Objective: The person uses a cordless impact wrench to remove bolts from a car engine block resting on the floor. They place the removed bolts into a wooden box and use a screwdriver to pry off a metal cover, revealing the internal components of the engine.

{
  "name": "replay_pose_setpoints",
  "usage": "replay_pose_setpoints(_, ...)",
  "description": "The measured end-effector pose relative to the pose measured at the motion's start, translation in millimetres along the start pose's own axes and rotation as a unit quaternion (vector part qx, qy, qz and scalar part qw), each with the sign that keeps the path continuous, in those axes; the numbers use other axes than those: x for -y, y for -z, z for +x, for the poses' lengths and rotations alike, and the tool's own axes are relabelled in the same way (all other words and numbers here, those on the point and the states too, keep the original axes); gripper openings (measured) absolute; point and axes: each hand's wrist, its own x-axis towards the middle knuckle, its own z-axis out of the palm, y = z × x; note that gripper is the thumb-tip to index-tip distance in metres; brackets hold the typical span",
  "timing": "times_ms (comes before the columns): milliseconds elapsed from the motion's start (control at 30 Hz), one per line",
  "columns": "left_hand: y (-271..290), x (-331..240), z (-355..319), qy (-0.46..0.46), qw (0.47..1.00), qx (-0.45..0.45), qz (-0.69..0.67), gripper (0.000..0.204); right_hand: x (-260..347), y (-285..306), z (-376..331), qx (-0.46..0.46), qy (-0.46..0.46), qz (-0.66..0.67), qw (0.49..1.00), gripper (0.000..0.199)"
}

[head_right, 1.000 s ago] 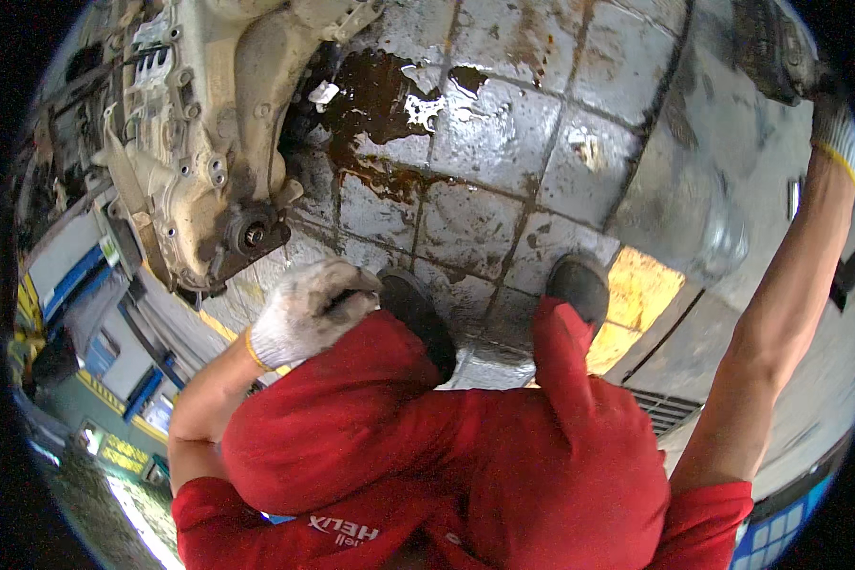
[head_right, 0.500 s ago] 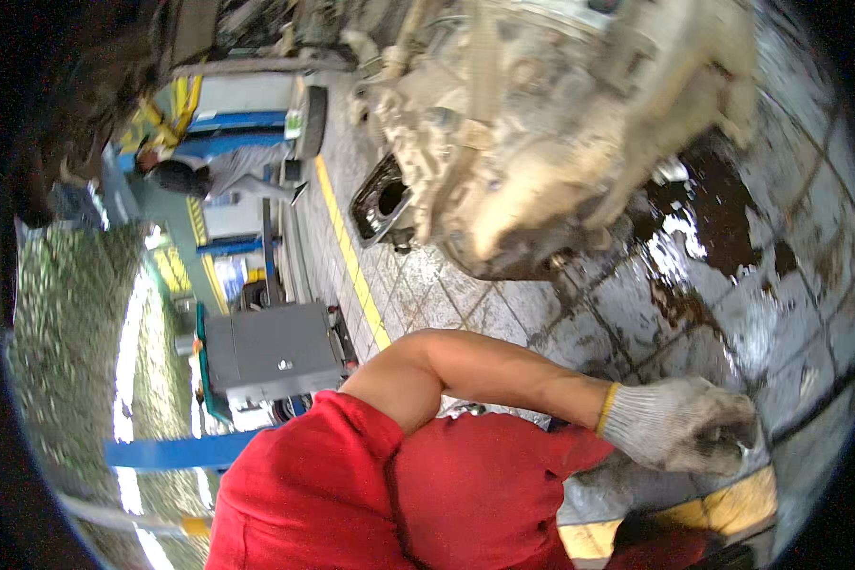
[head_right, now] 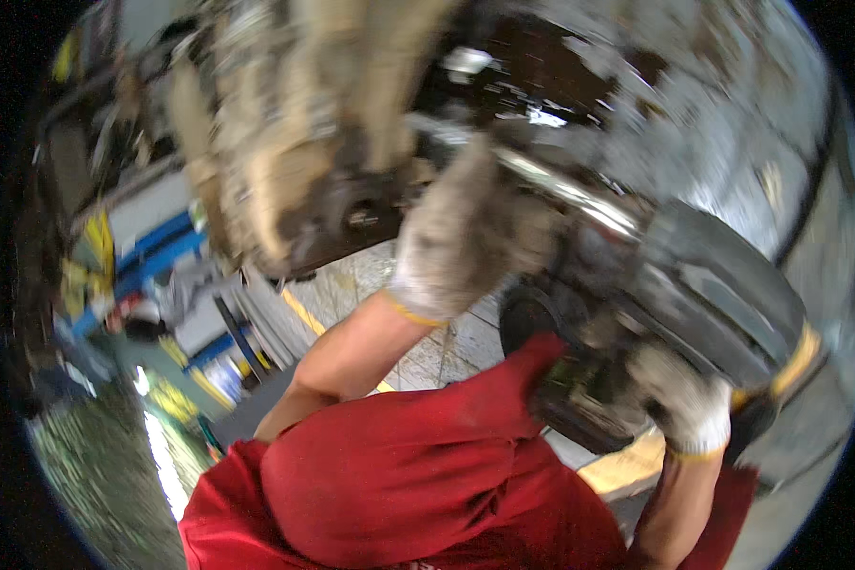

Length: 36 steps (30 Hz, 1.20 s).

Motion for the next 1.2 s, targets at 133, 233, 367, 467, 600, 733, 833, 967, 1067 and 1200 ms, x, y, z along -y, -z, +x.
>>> replay_pose_setpoints(133, -21.2, -9.9, 0.9, 0.396, 0.844, 0.072, -0.354, 0.054, 25.3, -9.5, -0.8, 0.02, -0.053, 0.362, 0.931, 0.037)
replay_pose_setpoints(233, -26.3, -0.5, -19.4, 0.43, 0.845, 0.028, -0.317, 0.053, 12.3, -11.7, 1.2, 0.041, -0.099, 0.409, 0.906, 0.033)
replay_pose_setpoints(367, -27.5, 3.1, -34.6, 0.426, 0.854, 0.034, -0.297, 0.055, -6.6, -12.1, 4.8, 0.058, -0.148, 0.424, 0.892, 0.032)
replay_pose_setpoints(467, -28.7, 1.6, -32.3, 0.451, 0.849, -0.008, -0.273, 0.056, -7.8, -6.3, 17.6, 0.088, -0.158, 0.417, 0.89, 0.034)
replay_pose_setpoints(600, -24.5, 6.8, -22.4, 0.447, 0.862, -0.038, -0.237, 0.056, -8.0, -11.2, 42.3, 0.082, -0.06, 0.399, 0.911, 0.036)
replay_pose_setpoints(733, -28.4, -0.8, 9.6, 0.411, 0.879, -0.007, -0.241, 0.051, -26.8, -29.5, 58.3, -0.014, 0.192, 0.287, 0.938, 0.032)
replay_pose_setpoints(833, -33.0, -8.2, 34.4, 0.359, 0.862, 0.04, -0.355, 0.052, -20.3, -23.2, 67.4, -0.051, 0.288, 0.205, 0.934, 0.03)
replay_pose_setpoints(967, -34.9, -4.2, 37.9, 0.323, 0.895, 0.025, -0.306, 0.049, 1.3, -26.3, 70.6, -0.042, 0.204, 0.266, 0.941, 0.023)
replay_pose_setpoints(1067, -35.3, -0.4, 31.8, 0.316, 0.913, -0.007, -0.257, 0.047, 21.6, -24.2, 70.2, 0.009, 0.071, 0.363, 0.929, 0.021)
replay_pose_setpoints(1200, -30.5, 6.4, 39.9, 0.308, 0.909, 0.051, -0.276, 0.045, 33.7, -18.1, 73.1, 0.062, -0.035, 0.428, 0.901, 0.024)
